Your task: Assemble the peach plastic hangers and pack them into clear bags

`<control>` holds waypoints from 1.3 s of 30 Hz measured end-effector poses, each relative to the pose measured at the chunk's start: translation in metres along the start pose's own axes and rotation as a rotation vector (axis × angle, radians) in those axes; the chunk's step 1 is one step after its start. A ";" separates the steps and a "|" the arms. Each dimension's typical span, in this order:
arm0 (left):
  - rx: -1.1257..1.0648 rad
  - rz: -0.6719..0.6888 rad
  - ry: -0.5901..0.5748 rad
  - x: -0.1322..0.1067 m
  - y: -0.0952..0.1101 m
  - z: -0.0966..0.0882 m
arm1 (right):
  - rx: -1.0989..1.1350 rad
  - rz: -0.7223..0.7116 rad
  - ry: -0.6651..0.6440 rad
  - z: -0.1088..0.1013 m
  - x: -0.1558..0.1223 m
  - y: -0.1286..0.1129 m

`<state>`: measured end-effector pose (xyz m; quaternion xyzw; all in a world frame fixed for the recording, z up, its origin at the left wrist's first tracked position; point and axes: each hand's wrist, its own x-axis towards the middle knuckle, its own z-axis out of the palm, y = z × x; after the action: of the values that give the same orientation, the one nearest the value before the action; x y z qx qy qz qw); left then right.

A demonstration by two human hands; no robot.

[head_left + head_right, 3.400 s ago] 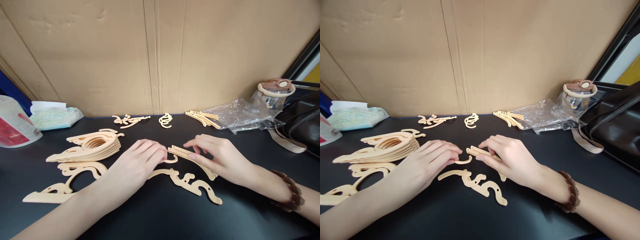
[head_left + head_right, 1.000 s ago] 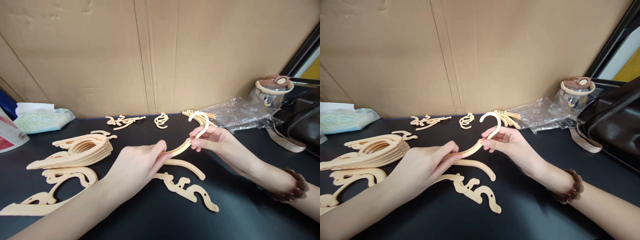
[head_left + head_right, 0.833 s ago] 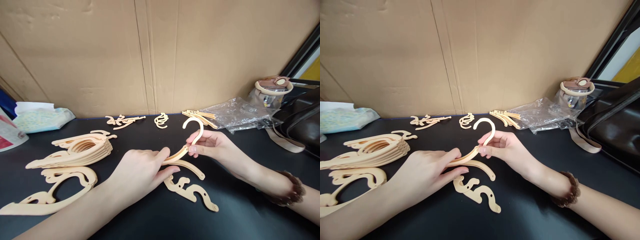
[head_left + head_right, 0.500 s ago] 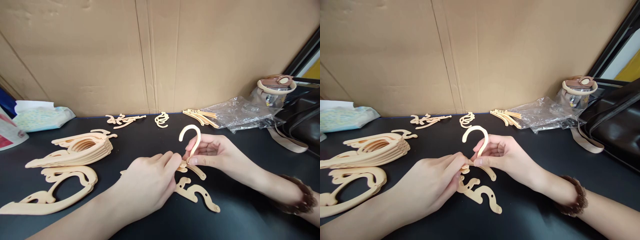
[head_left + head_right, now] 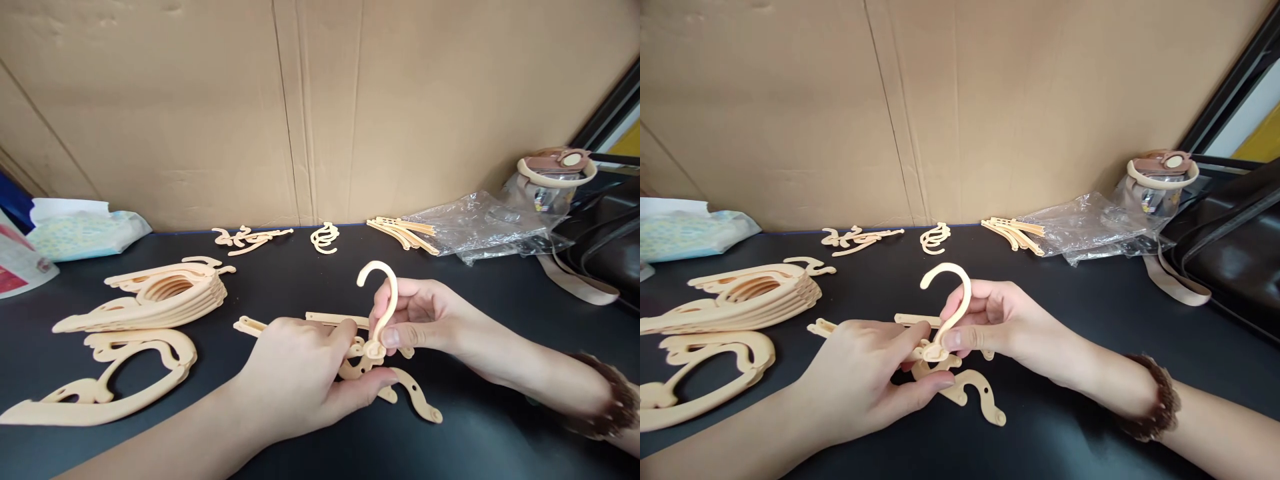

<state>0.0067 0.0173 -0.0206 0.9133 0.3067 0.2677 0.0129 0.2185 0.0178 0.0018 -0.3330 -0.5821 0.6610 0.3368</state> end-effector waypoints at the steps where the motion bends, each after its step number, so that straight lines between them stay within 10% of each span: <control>1: -0.017 0.019 0.024 0.000 0.000 0.000 | -0.005 0.011 -0.001 0.000 0.000 0.000; 21: 0.314 0.146 0.140 0.005 0.006 0.001 | -0.196 -0.005 0.054 0.013 -0.002 -0.001; 34: 0.228 -0.012 0.017 0.008 0.006 -0.013 | -1.039 -0.393 0.392 0.014 -0.017 -0.010; 39: 0.119 -0.185 0.095 0.005 0.002 -0.037 | -1.202 -0.709 0.102 0.026 -0.043 -0.013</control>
<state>-0.0075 0.0127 0.0139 0.8666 0.4051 0.2898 -0.0311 0.2212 -0.0313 0.0193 -0.2822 -0.9038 0.0580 0.3165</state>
